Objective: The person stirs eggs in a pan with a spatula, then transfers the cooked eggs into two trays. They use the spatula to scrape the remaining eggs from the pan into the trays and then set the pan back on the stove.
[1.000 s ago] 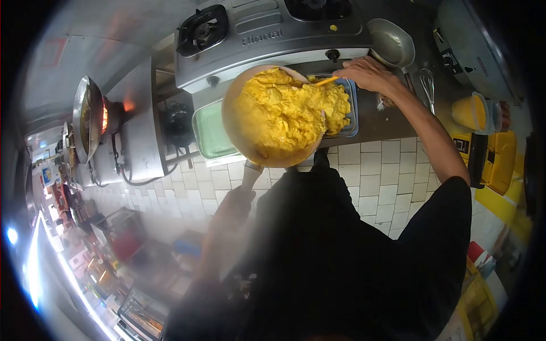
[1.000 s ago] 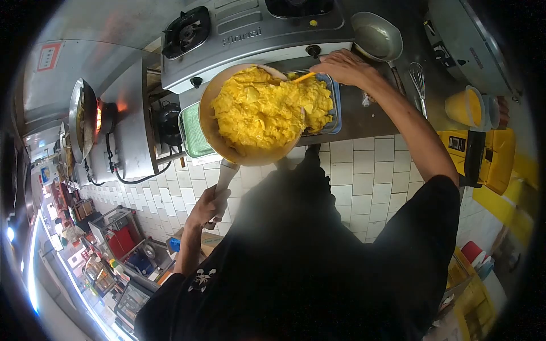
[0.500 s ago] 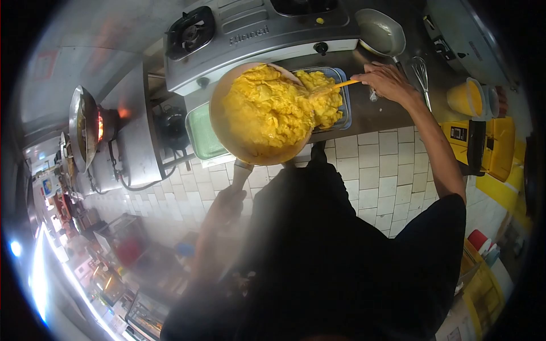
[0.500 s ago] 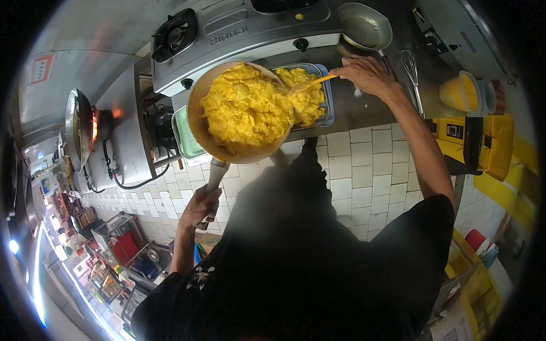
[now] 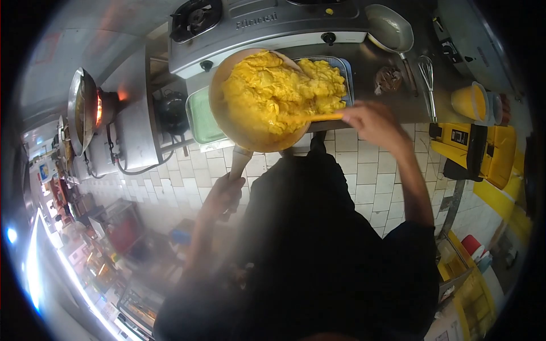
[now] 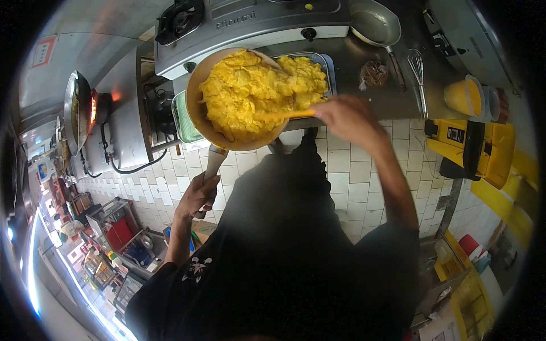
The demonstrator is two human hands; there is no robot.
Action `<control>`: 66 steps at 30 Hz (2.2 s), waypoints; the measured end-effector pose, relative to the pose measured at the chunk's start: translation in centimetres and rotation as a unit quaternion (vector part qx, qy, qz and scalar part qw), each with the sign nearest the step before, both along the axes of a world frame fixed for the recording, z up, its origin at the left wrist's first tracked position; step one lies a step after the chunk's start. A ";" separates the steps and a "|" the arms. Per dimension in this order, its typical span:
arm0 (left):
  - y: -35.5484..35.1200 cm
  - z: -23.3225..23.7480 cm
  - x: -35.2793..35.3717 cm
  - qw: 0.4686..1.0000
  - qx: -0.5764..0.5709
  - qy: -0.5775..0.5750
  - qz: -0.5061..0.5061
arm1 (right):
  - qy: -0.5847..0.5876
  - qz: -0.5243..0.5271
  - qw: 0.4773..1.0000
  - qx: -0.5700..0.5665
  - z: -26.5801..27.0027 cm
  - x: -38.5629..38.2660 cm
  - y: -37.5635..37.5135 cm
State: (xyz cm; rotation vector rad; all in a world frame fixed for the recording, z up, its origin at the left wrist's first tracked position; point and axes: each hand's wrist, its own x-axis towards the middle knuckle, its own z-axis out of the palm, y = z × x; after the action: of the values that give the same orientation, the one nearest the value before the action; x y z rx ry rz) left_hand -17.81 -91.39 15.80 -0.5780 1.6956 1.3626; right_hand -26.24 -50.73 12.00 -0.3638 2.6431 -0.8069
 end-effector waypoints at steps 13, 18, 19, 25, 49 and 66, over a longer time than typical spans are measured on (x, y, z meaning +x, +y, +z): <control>0.6 -0.3 0.1 0.999 -0.026 0.034 -0.031 | 0.105 -0.175 0.971 0.124 -8.1 6.7 -5.8; 0.7 -0.2 0.5 0.999 -0.027 0.017 0.005 | 0.143 -0.220 0.958 0.117 -8.3 7.3 -5.0; 0.7 -0.1 0.4 0.999 -0.027 0.019 0.001 | 0.151 -0.233 0.954 0.114 -8.1 7.3 -4.7; 0.1 0.3 0.6 0.999 -0.019 0.017 -0.023 | 0.125 -0.230 0.957 0.123 -7.6 6.4 -2.2; 0.4 1.5 2.4 0.999 -0.023 0.027 0.002 | 0.128 -0.151 0.974 0.109 -7.5 7.8 -8.8; 2.4 5.4 1.7 0.996 -0.081 -0.021 -0.022 | 0.153 -0.278 0.943 0.105 -8.0 8.4 -8.3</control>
State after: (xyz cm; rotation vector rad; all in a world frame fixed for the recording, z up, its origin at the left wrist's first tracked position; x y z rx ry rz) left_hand -16.10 -88.97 21.18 -0.6519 1.7839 1.1805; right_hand -17.80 -59.07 4.03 0.3645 3.1399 -0.6451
